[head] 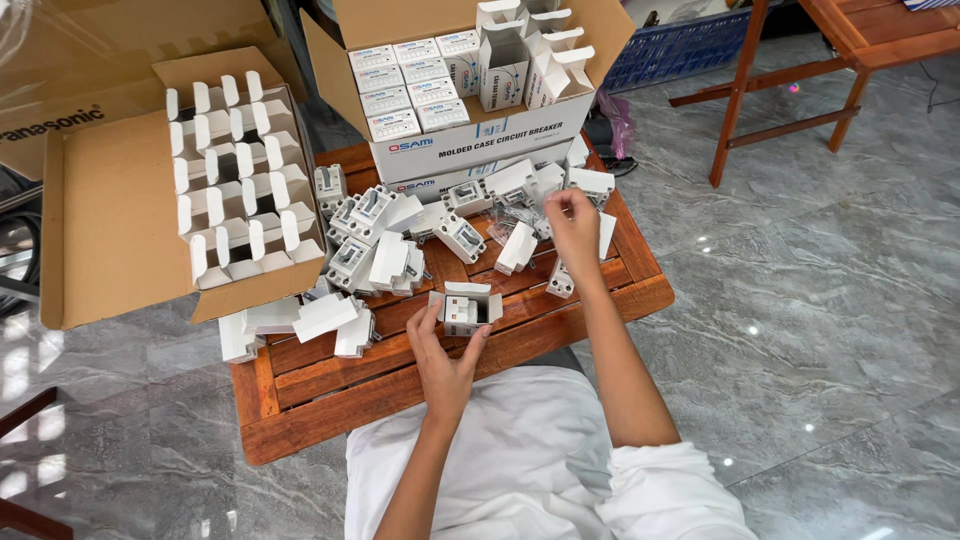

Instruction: The person sits on the floor and repeatedly picks up white molded case circuit breakers from a wooden table. They rotate each unit to view different sides and then place it back on the table. The person continues this repetitive inspection process throughout the clip.

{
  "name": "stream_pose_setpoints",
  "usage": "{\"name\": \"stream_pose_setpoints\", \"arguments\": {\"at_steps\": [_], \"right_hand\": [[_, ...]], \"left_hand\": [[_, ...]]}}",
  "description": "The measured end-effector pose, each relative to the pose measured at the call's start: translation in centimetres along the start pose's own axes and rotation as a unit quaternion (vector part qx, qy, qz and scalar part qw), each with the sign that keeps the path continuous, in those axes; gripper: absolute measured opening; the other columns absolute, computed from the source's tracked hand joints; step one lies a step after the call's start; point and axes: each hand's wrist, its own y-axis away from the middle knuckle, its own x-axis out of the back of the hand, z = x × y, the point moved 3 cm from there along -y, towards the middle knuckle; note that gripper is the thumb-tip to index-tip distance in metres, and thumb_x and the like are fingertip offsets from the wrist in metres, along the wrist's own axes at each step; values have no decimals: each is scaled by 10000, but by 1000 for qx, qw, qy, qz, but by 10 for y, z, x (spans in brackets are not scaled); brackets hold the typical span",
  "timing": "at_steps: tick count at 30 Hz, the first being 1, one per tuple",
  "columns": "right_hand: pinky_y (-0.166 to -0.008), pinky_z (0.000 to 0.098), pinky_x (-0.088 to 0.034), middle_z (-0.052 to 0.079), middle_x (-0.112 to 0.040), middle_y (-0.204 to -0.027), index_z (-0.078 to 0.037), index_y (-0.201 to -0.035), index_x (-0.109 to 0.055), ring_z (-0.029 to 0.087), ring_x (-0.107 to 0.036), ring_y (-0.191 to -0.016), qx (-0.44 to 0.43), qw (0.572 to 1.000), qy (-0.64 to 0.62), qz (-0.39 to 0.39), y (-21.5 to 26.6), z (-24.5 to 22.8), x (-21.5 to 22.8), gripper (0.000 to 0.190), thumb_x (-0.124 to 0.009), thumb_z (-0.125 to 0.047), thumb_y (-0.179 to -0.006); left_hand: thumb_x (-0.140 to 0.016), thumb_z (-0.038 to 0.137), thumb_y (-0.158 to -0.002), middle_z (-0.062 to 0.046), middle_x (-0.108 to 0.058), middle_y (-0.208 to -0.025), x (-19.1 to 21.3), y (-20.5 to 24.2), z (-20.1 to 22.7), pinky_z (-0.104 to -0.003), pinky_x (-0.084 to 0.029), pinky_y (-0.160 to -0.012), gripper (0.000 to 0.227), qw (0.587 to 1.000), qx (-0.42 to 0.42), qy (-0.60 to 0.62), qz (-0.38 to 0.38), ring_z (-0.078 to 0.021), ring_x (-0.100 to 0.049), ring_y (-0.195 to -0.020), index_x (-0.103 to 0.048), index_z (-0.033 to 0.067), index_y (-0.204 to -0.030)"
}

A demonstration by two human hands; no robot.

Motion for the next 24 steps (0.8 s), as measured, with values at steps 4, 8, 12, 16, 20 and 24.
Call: {"name": "stream_pose_setpoints", "arguments": {"at_steps": [4, 8, 12, 16, 20, 24], "right_hand": [[-794, 377, -697, 155, -758, -1032, -62, -1097, -638, 224, -798, -787, -53, 973, -223, -18, 26, -30, 29, 75, -681, -38, -1040], [-882, 393, -755, 231, -799, -1142, -34, -1348, -514, 354, -860, -976, -82, 914, -388, -86, 49, -46, 32, 344, -688, 36, -1059], [-866, 362, -753, 241, -792, -1210, -21, -1550, -518, 295, -845, -988, -50, 911, -389, -130, 77, -77, 28, 522, -666, 70, -1058], [-992, 448, -734, 258, -771, -1230, 110, -1400, -724, 294, -822, -1043, -57, 920, -358, -148, 99, -88, 17, 393, -765, 43, -1015], [-1014, 377, -695, 200, -700, -1201, 124, -1346, -751, 208, -733, -1094, -4, 939, -304, -162, 112, -90, 17, 441, -865, 100, -921], [-1069, 334, -613, 154, -684, -1230, 81, -1158, -845, 176, -691, -1172, 71, 952, -242, -175, 125, -106, 27, 225, -901, -9, -959]], "left_hand": [[-964, 253, -960, -173, -503, -1425, 0, 0, 1, -623, -457, -1193, 811, 1000, -3, 5, -3, -425, -560, -1413, -490, 68, -1592], [-963, 255, -960, -165, -500, -1428, 0, -1, 1, -618, -453, -1196, 811, 1000, -1, 0, -4, -416, -559, -1415, -485, 77, -1591], [-961, 251, -962, -174, -502, -1434, 0, -1, 1, -629, -435, -1210, 803, 1000, 0, 10, -3, -430, -551, -1425, -488, 71, -1585], [-957, 241, -966, -177, -500, -1452, 1, -1, 2, -634, -433, -1219, 807, 1000, 1, 8, -4, -433, -547, -1442, -480, 75, -1595], [-958, 234, -963, -223, -501, -1498, 3, -5, 8, -669, -418, -1232, 824, 1000, 8, 20, -8, -479, -526, -1485, -465, 48, -1597], [-950, 209, -970, -267, -478, -1640, 2, -7, 6, -655, -365, -1296, 960, 998, 8, 51, -30, -498, -461, -1577, -349, -5, -1687]]}}
